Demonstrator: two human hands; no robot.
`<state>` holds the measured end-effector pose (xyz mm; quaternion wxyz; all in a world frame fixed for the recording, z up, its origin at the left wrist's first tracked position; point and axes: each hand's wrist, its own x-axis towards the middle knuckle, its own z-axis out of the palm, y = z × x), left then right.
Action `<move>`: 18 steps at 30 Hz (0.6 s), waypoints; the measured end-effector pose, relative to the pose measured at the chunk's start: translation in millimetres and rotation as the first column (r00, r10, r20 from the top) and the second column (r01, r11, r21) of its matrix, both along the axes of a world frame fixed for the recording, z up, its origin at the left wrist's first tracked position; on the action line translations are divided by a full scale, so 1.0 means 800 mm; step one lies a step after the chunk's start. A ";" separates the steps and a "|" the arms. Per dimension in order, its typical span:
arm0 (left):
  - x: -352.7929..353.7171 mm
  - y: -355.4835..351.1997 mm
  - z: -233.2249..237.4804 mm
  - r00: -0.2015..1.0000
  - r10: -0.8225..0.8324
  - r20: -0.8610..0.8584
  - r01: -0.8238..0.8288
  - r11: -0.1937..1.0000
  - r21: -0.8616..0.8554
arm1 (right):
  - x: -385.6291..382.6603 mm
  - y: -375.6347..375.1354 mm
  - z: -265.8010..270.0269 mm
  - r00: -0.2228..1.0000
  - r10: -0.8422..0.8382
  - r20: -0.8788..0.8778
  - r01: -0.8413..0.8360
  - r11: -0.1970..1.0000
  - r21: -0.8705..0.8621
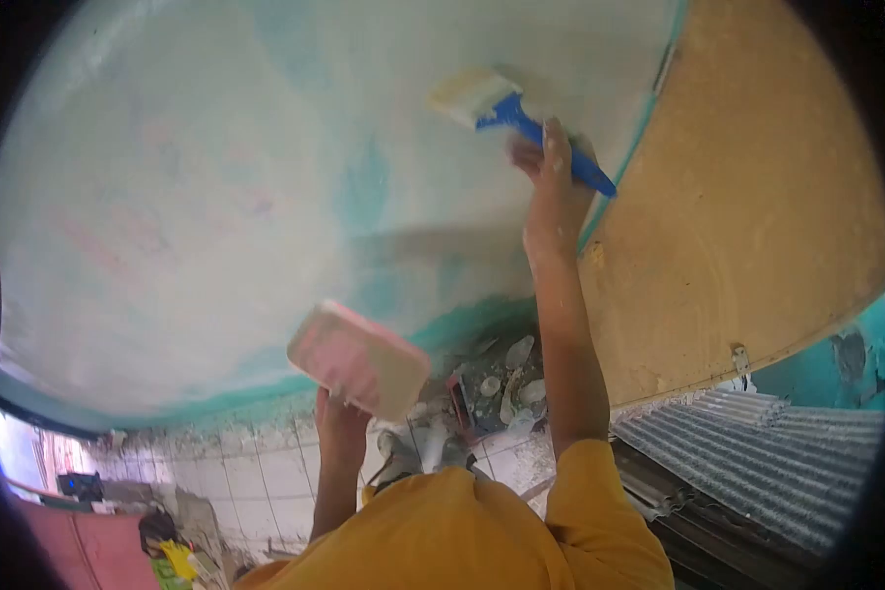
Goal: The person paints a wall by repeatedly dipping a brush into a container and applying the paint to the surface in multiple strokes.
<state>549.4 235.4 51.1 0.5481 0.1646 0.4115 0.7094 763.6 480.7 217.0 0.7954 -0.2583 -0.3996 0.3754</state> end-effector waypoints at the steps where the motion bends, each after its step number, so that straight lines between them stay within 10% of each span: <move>1: 0.001 0.005 0.006 1.000 0.023 0.009 -0.022 1.000 -0.021 | 0.002 -0.019 -0.013 0.999 0.019 0.037 -0.018 0.999 -0.050; 11: 0.012 0.030 0.042 0.977 0.135 -0.166 -0.112 0.984 0.140 | -0.012 -0.167 -0.075 0.902 0.314 0.297 -0.255 0.942 -0.219; 18: 0.022 0.023 0.036 0.947 0.183 -0.263 -0.128 0.969 0.210 | -0.036 -0.196 -0.099 0.699 0.282 0.657 -0.132 0.954 -0.269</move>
